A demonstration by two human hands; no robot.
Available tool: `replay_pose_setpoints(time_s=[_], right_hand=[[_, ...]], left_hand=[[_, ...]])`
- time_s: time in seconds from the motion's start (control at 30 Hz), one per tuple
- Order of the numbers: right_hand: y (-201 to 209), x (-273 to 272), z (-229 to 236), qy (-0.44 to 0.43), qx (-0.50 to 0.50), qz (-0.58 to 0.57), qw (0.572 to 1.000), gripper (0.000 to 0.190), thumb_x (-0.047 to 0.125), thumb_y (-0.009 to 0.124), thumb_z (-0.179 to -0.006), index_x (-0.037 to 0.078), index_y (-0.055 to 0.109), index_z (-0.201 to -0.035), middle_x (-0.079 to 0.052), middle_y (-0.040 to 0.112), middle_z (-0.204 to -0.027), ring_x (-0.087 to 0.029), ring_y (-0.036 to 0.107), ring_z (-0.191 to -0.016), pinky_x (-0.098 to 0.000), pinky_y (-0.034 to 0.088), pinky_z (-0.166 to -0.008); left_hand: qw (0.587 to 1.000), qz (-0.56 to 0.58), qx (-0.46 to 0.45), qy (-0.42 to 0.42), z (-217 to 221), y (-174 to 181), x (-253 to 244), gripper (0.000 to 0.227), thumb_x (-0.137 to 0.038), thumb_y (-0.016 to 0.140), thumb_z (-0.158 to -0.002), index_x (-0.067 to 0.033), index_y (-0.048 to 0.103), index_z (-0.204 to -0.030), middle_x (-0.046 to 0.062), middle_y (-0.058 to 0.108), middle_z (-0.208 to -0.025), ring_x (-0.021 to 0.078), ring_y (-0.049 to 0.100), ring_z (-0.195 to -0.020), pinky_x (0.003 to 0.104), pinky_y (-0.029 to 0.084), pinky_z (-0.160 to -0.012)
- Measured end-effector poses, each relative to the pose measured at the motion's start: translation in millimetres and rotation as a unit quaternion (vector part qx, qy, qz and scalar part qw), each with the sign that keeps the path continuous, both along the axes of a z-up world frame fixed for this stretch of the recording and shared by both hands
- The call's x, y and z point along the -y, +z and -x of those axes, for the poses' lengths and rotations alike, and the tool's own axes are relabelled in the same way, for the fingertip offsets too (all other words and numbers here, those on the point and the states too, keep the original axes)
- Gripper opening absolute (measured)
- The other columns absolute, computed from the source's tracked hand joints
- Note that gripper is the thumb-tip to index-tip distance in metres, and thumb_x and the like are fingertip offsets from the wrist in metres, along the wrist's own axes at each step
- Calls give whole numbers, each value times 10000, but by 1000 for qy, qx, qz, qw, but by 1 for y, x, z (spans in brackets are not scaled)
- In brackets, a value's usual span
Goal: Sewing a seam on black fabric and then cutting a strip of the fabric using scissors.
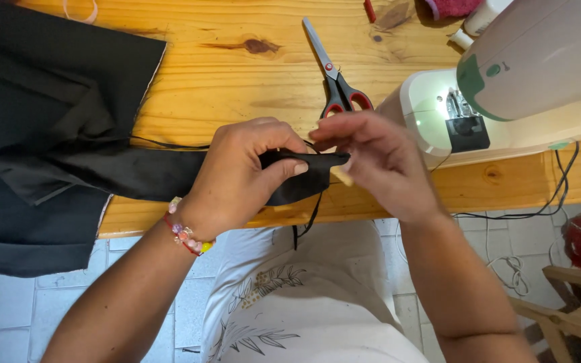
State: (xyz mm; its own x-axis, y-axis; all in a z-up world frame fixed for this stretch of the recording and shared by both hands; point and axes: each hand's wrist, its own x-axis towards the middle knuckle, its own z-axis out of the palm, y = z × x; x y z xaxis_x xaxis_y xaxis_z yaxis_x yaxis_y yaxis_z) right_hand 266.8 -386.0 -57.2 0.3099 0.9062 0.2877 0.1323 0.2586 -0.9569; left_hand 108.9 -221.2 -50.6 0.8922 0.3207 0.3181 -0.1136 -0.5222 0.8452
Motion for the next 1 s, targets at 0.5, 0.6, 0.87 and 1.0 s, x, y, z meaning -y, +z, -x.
replay_pose_setpoints(time_s=[0.5, 0.6, 0.87, 1.0], right_hand=[[-49, 3, -3, -127, -161, 79, 976, 320, 8, 892, -730, 90, 663, -938, -27, 734, -801, -45, 680, -719, -211, 613, -668], [-52, 1, -3, -141, -189, 58, 970, 394, -47, 896, -690, 107, 666, -971, 5, 684, -830, -22, 634, -712, -194, 599, -642], [-48, -3, -1, -50, -189, 41, 980, 470, 118, 921, -703, 23, 710, -1113, -39, 747, -928, -118, 696, -826, -260, 613, -734], [-35, 1, 0, -53, -169, 72, 982, 254, 73, 851, -785, 10, 736, -1003, -9, 724, -904, -102, 646, -853, -250, 576, -756]], left_hand=[[965, -257, 58, -8, 17, -26, 18, 441, -279, 729, -965, -17, 561, -1278, 193, 548, -1391, 390, 565, -1261, 521, 450, -1041], [969, -219, 116, 2, 18, -23, 13, 21, -34, 648, -994, -16, 659, -990, 133, 658, -1032, 340, 639, -931, 449, 494, -828], [999, -11, 23, 31, 11, -1, -1, 138, -44, 531, -1044, -109, 502, -926, -16, 543, -828, 134, 487, -722, 286, 409, -683], [998, -48, 41, 15, 6, 11, -5, 195, -13, 585, -1012, -103, 533, -846, -13, 526, -748, 143, 457, -670, 289, 370, -636]])
